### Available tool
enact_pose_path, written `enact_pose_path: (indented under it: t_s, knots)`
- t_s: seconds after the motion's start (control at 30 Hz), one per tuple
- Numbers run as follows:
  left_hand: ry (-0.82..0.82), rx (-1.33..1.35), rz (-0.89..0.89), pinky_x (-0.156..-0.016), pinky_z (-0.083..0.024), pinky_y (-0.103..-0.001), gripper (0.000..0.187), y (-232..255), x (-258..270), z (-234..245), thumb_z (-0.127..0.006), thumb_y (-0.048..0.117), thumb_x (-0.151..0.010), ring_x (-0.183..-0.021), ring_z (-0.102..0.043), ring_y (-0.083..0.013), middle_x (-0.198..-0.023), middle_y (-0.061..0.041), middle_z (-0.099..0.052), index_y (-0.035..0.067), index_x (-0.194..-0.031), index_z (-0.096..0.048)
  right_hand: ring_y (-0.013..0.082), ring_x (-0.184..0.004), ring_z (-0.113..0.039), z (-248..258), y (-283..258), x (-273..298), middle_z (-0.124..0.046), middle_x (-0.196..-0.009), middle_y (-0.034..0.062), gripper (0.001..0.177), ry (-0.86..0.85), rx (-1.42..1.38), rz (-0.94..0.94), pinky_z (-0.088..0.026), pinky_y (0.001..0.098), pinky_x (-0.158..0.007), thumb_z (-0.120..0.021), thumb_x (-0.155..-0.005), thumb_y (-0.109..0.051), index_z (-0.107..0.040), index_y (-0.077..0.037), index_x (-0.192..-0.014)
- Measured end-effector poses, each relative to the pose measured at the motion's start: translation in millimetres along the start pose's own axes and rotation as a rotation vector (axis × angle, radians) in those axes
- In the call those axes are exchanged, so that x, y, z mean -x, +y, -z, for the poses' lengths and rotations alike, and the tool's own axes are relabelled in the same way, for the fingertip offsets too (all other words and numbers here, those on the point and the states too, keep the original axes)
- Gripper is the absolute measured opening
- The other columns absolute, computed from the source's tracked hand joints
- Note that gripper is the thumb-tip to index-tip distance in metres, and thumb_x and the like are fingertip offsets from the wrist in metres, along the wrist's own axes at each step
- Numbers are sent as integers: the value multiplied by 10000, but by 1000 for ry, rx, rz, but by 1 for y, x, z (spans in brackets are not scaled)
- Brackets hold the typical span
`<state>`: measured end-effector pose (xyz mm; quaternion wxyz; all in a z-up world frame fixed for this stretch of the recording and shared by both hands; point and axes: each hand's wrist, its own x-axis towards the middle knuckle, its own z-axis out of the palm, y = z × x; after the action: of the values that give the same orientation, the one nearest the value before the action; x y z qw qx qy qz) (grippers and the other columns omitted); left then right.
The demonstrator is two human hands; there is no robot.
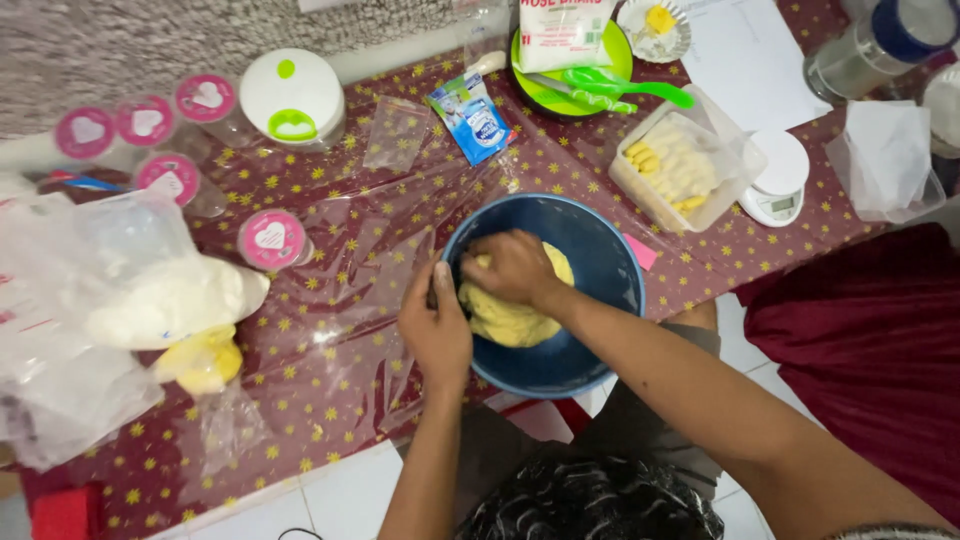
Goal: Kneading a ball of yellow dough in a blue bowl on a table.
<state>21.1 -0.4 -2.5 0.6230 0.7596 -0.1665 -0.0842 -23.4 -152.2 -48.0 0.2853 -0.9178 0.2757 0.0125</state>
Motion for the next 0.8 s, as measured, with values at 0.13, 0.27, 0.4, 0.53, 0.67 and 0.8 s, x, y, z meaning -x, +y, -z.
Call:
enact_pose_path:
  t_s: [0.13,0.27,0.4,0.53,0.67,0.8]
  knots:
    - [71,11,-14,-826,-585,-418,207,-1,-1,1,-649,171,-1005,-974,-740,-310,-992,-171,-776,90,-1138,-785,385,-1016,-734,26,-29,13,-789,-920,78,440,-96,-49,-187,-560,509,-874,-535,-869,-582,-787,-222,-900]
    - [113,-93,-5,-780,-569,-438,173,9,4,0,-692,201,-956,-885,-734,-358,-884,-153,-766,112,-1057,-800,387,-948,-738,49,-41,41,-784,-887,76,399,-92,-42,-40,-580,515,-819,-601,-829,-576,-766,-214,-853]
    - [145,-83,8,-738,-550,-439,172,-1,4,-3,-690,210,-949,-839,-724,-378,-838,-175,-749,97,-1021,-799,345,-610,-685,83,-52,65,-653,-578,77,411,-130,85,147,-530,481,-598,-611,-847,-481,-601,-156,-596]
    - [132,-92,15,-735,-546,-445,171,6,4,2,-695,200,-947,-833,-717,-390,-834,-189,-739,87,-1029,-794,334,-715,-720,56,-28,79,-680,-767,54,435,-75,423,310,-583,481,-606,-597,-804,-593,-696,-176,-726]
    - [79,47,98,-739,-574,-394,215,-2,1,-1,-649,219,-1007,-822,-736,-267,-856,-136,-763,91,-1115,-784,327,-923,-649,24,-17,98,-650,-964,91,490,97,309,610,-496,467,-791,-565,-835,-540,-682,-131,-1079]
    - [52,142,143,-784,-588,-331,186,-11,-4,-8,-689,192,-990,-878,-717,-151,-891,-104,-773,99,-1116,-790,267,-731,-647,-4,-9,85,-583,-765,22,322,198,306,637,-520,401,-666,-544,-876,-476,-665,-179,-849]
